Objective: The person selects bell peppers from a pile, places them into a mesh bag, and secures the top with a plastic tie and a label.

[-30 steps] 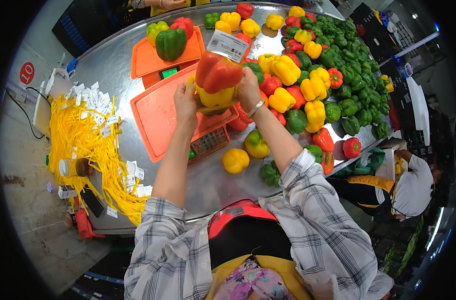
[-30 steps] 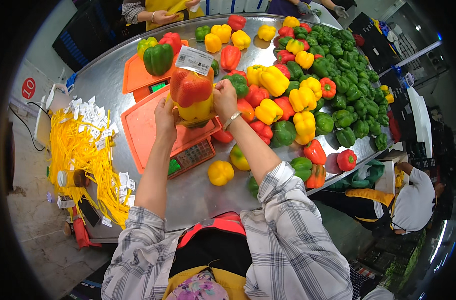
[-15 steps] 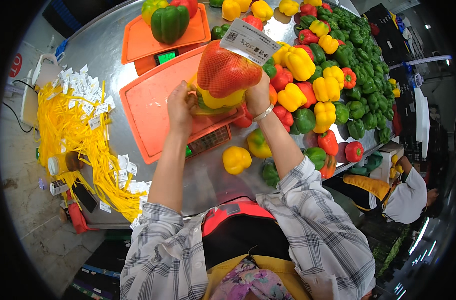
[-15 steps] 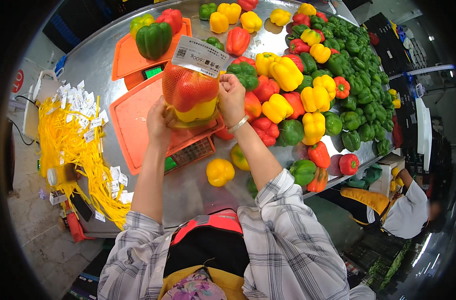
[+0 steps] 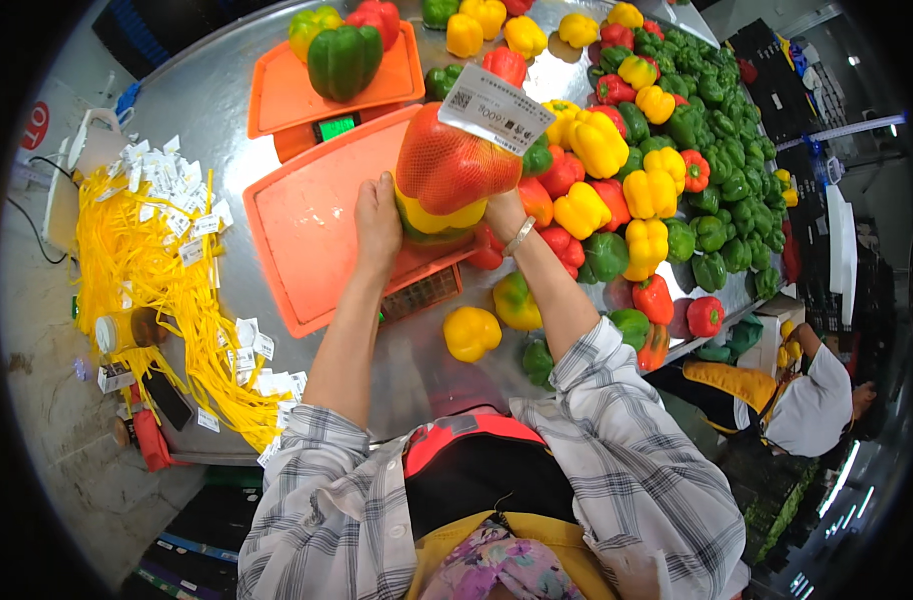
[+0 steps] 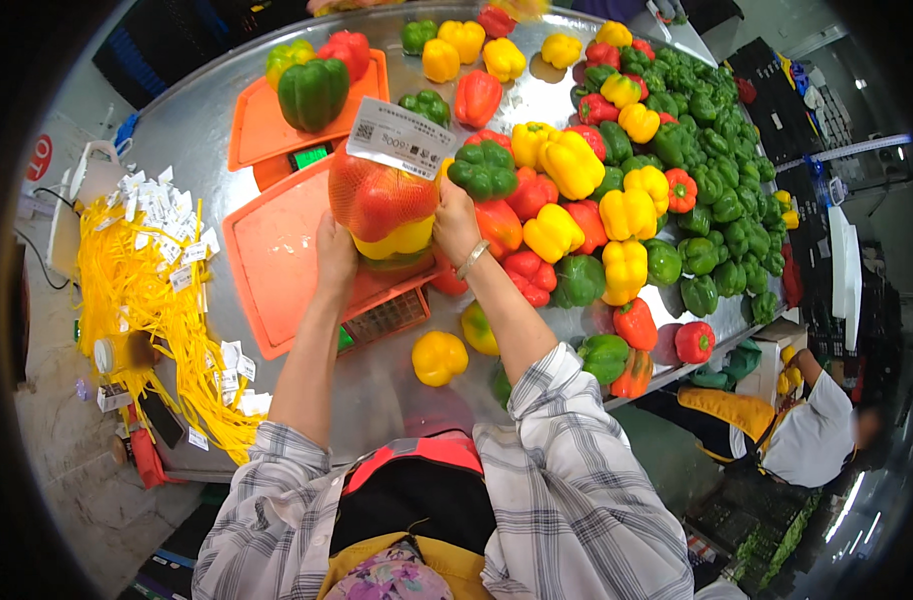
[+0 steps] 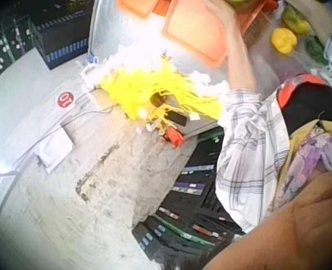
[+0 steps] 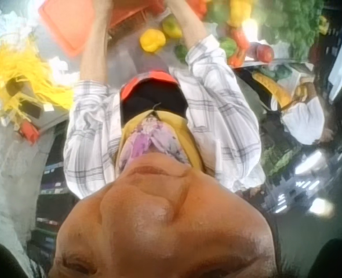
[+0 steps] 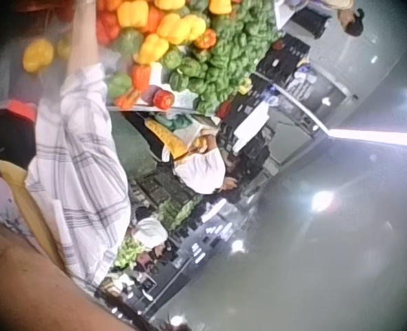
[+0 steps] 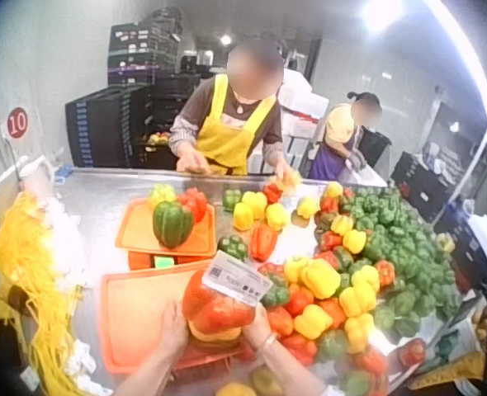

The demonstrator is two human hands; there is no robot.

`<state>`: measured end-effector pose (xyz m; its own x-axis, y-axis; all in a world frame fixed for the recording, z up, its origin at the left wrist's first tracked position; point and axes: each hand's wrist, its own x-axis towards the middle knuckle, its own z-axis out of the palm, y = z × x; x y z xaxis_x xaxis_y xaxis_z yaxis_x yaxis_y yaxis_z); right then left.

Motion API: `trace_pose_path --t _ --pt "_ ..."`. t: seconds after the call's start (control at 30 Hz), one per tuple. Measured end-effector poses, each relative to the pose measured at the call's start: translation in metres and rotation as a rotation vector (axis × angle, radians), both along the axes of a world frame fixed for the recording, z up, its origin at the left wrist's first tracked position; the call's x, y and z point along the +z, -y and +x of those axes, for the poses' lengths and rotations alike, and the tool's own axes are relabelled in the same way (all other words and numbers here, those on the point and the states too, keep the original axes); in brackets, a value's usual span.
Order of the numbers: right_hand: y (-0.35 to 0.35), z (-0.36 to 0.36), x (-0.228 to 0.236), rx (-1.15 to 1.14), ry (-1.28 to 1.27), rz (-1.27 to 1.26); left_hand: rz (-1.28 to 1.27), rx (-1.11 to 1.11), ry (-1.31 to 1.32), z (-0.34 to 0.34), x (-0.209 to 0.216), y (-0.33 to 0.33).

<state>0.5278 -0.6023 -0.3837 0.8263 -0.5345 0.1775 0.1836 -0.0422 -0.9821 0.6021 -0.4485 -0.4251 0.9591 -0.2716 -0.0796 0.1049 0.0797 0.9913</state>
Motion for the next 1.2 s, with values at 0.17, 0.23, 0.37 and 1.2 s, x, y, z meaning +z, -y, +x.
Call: trace_pose_path --t 0.17,0.23,0.37,1.2 --pt "-0.016 0.001 0.007 0.021 0.036 0.161 -0.268 0.072 -0.077 -0.028 0.039 -0.010" --pt "-0.027 0.001 0.031 0.044 0.020 0.064 -0.452 0.086 -0.078 -0.033 0.050 -0.022" --pt "-0.058 0.000 0.128 0.169 0.279 0.056 -0.591 -0.206 -0.026 -0.007 0.129 -0.060" --pt "-0.130 -0.107 0.151 0.717 0.322 0.363 0.561 -0.609 0.932 -0.192 0.259 -0.201"
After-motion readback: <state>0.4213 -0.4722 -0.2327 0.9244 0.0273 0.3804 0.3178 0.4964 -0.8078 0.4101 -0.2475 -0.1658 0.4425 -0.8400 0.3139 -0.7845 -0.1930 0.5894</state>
